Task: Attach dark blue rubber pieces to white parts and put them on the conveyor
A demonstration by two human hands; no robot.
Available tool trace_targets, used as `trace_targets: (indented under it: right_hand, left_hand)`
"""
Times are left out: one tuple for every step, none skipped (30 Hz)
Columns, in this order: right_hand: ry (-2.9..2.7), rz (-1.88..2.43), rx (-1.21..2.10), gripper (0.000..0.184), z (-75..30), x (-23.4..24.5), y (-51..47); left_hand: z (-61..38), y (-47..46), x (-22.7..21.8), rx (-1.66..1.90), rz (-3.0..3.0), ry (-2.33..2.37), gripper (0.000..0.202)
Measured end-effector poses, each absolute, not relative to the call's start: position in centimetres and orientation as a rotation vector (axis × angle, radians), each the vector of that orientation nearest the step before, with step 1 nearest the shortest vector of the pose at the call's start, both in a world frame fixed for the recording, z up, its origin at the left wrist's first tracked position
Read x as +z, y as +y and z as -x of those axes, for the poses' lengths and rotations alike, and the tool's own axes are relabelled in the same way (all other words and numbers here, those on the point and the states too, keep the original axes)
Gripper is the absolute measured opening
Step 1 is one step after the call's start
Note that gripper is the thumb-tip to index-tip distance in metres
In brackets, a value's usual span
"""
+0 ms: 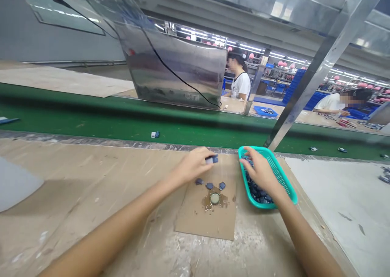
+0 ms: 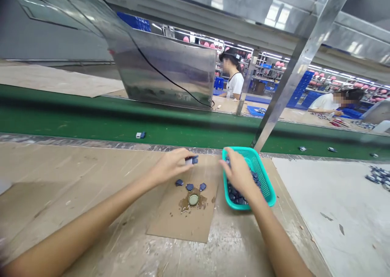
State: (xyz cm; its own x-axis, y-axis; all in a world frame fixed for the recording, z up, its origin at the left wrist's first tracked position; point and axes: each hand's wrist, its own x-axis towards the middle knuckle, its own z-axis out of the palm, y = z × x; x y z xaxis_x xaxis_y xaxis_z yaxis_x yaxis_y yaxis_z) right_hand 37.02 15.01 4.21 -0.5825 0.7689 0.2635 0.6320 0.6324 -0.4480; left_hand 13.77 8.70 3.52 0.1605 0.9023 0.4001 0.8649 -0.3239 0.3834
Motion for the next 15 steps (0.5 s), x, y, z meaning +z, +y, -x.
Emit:
trace_targets:
  right_hand:
    - [-2.454,1.215,0.240,0.032,-38.1,3.9,16.2]
    - [-2.490,1.282,0.162,0.030,-39.1,3.5,17.2]
    - [-2.536,1.325,0.138,0.028,-40.0,3.1,18.0]
    - [-2.585,1.351,0.141,0.027,-40.6,2.6,18.7]
    - [-2.634,1.371,0.130,0.028,-41.1,2.2,19.2]
    - [-2.676,1.387,0.115,0.031,-41.3,1.8,19.6]
    - [-2.708,1.397,0.100,0.033,-41.4,1.4,19.8]
    - [-2.728,1.404,0.086,0.035,-41.3,1.1,19.9]
    - [-2.737,1.413,0.076,0.036,-41.1,1.0,19.9]
    - [-2.736,1.428,0.071,0.035,-40.8,0.9,19.8]
    - [-2.727,1.452,0.071,0.031,-40.6,1.0,19.7]
    - [-2.713,1.482,0.074,0.026,-40.3,1.1,19.5]
    - [-2.696,1.518,0.081,0.020,-40.1,1.4,19.2]
    - [-2.679,1.557,0.091,0.012,-39.9,1.9,18.9]
    - [-2.665,1.596,0.102,0.006,-39.8,2.3,18.7]
  left_hand:
    - [-12.9,10.4,3.1,0.790,-2.267,1.915,0.025]
    - [-12.0,12.0,2.7,0.750,-2.210,2.007,0.026]
    - [-11.2,13.5,2.3,0.732,-2.158,2.085,0.027]
    - [-10.4,14.8,2.0,0.730,-2.113,2.149,0.028]
    - [-9.6,15.8,1.8,0.736,-2.073,2.207,0.030]
    - [-8.9,16.6,1.6,0.738,-2.027,2.270,0.033]
    - [-8.2,17.0,1.6,0.740,-1.977,2.339,0.036]
    - [-7.5,17.1,1.7,0.744,-1.923,2.412,0.039]
    - [-6.8,16.8,2.0,0.750,-1.862,2.487,0.042]
    - [-6.2,16.2,2.4,0.756,-1.797,2.558,0.043]
    - [-5.7,15.3,2.9,0.764,-1.734,2.616,0.042]
    - [-5.2,14.3,3.4,0.769,-1.670,2.655,0.038]
    - [-5.0,13.2,4.0,0.776,-1.626,2.665,0.036]
    - [-4.9,12.2,4.5,0.813,-1.608,2.618,0.034]
    - [-5.1,11.3,4.7,0.905,-1.630,2.478,0.034]
